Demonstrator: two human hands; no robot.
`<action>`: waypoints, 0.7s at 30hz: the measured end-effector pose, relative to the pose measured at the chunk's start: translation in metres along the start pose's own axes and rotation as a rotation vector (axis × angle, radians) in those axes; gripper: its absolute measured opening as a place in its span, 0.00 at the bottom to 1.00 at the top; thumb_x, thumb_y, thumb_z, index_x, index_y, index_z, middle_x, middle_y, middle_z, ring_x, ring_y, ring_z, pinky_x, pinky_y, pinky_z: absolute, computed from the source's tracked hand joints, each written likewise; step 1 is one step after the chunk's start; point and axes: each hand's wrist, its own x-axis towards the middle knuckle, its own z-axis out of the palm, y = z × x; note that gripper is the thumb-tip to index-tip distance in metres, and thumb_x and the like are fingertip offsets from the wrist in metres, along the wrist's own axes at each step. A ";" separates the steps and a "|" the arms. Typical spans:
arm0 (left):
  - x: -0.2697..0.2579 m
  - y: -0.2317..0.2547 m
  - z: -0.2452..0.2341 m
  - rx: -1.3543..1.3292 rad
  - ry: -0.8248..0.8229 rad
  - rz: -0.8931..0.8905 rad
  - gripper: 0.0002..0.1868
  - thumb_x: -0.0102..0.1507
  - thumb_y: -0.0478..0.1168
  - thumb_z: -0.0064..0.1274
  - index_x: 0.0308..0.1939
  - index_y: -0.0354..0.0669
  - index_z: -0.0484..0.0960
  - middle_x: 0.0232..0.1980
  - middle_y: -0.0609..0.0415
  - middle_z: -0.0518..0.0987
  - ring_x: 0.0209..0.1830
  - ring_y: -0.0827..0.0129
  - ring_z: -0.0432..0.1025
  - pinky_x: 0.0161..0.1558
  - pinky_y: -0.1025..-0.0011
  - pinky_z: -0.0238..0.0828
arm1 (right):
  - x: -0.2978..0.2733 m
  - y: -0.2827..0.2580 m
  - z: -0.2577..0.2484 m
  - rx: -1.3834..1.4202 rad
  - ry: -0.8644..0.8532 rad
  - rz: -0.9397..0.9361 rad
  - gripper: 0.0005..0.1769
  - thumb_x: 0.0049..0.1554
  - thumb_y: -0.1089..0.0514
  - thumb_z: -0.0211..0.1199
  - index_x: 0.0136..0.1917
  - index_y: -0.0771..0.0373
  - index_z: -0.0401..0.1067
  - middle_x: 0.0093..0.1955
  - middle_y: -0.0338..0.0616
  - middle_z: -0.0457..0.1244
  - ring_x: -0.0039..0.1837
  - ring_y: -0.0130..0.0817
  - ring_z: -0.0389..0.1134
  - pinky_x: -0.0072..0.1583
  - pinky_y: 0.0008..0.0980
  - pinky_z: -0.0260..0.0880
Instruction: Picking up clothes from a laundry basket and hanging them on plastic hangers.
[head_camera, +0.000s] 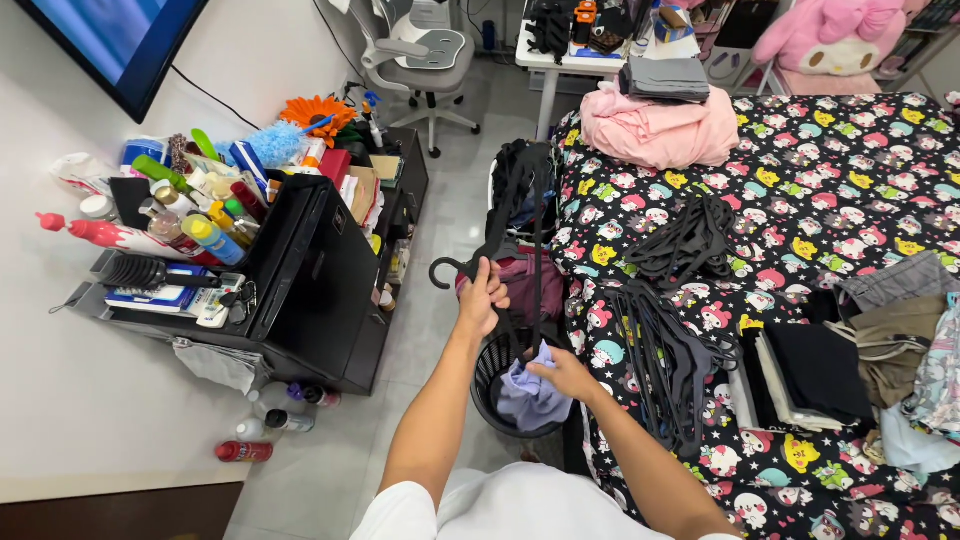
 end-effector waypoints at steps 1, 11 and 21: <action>0.003 0.003 -0.006 0.000 -0.003 -0.001 0.19 0.69 0.59 0.48 0.40 0.49 0.73 0.23 0.66 0.56 0.20 0.79 0.52 0.24 0.77 0.49 | -0.006 -0.003 -0.004 -0.001 0.003 -0.001 0.20 0.58 0.54 0.68 0.60 0.67 0.75 0.51 0.40 0.71 0.53 0.24 0.70 0.58 0.29 0.71; 0.002 0.009 -0.010 0.434 -0.067 -0.103 0.19 0.69 0.56 0.52 0.39 0.43 0.78 0.22 0.68 0.59 0.18 0.81 0.53 0.20 0.76 0.47 | -0.026 -0.028 -0.022 0.086 0.250 -0.086 0.15 0.62 0.55 0.63 0.55 0.66 0.79 0.44 0.35 0.70 0.47 0.19 0.67 0.50 0.24 0.68; 0.005 0.014 -0.011 0.681 0.050 -0.088 0.14 0.63 0.54 0.59 0.42 0.50 0.79 0.27 0.69 0.66 0.23 0.82 0.60 0.25 0.78 0.56 | -0.029 -0.027 -0.026 -0.047 0.409 0.038 0.17 0.57 0.54 0.65 0.56 0.65 0.77 0.47 0.36 0.71 0.49 0.21 0.69 0.53 0.23 0.68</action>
